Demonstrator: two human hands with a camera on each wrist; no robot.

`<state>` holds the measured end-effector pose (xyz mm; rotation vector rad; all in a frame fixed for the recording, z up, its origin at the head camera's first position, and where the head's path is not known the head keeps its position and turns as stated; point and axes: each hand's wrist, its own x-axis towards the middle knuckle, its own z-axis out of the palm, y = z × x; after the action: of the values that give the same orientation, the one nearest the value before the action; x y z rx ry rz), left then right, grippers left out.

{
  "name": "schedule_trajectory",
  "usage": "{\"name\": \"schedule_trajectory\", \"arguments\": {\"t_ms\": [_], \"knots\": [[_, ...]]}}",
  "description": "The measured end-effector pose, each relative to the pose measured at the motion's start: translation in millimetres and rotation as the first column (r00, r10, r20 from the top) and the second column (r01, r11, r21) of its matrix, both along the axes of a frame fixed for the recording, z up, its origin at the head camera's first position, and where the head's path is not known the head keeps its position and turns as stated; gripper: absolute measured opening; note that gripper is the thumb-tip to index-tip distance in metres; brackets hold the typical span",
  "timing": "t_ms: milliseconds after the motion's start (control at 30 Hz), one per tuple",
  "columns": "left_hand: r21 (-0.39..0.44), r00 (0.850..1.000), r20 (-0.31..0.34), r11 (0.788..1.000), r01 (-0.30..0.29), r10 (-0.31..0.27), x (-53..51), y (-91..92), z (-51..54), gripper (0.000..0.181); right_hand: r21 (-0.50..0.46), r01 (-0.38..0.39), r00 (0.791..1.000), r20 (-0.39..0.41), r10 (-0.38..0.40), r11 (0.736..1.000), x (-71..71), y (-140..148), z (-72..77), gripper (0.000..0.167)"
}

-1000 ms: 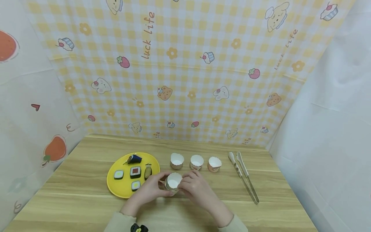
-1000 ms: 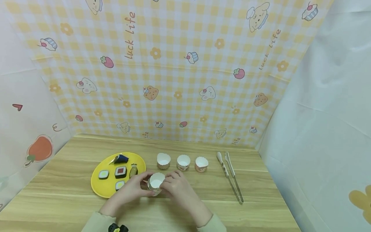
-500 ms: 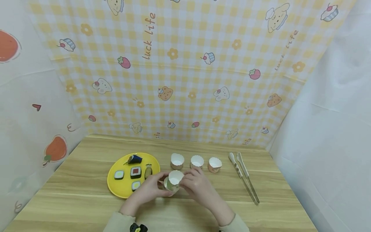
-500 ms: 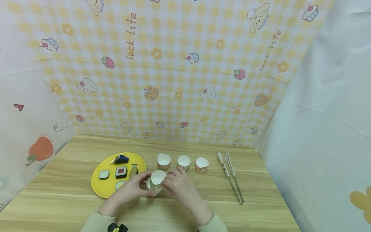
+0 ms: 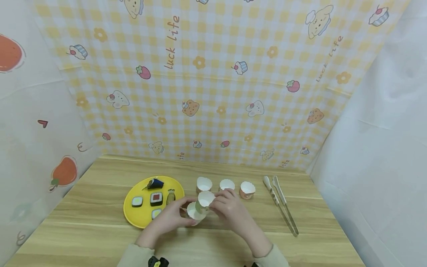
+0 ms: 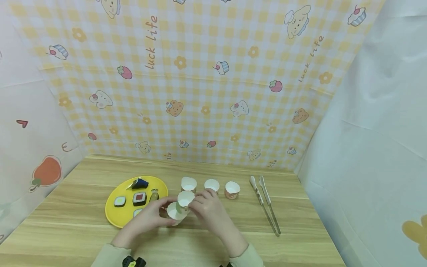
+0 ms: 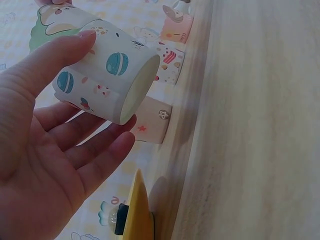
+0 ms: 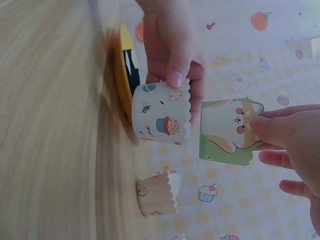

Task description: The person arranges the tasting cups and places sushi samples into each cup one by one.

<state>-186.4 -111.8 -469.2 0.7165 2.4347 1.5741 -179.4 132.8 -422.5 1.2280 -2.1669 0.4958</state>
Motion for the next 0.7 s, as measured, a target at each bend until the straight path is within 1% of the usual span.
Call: {"name": "schedule_trajectory", "arguments": {"t_ms": [133,267,333,567,700], "knots": [[0.001,1.000,-0.010,1.000,-0.009,0.009,0.5,-2.0,1.5,0.063,-0.010,0.004,1.000,-0.005,-0.004,1.000,-3.0,1.2,0.5,0.015],[-0.003,1.000,-0.015,1.000,-0.024,0.023,0.2,-4.6,1.6,0.063,-0.010,0.004,0.998,-0.057,-0.004,1.000,-7.6,2.0,-0.1,0.014],[-0.011,0.999,-0.018,0.999,-0.030,0.030,-0.4,-5.8,1.5,0.064,-0.009,0.008,0.997,-0.071,-0.009,1.000,-9.6,2.2,-0.6,0.013],[-0.022,0.998,0.000,0.997,-0.069,0.069,-0.8,-9.0,4.9,0.061,-0.007,0.041,0.999,-0.002,-0.041,0.999,-11.7,3.8,-3.0,0.010],[-0.020,0.996,0.008,0.996,-0.086,0.086,-0.9,-11.8,5.6,0.061,-0.005,0.045,0.999,0.008,-0.045,0.999,-13.1,4.5,-4.4,0.008]]}}
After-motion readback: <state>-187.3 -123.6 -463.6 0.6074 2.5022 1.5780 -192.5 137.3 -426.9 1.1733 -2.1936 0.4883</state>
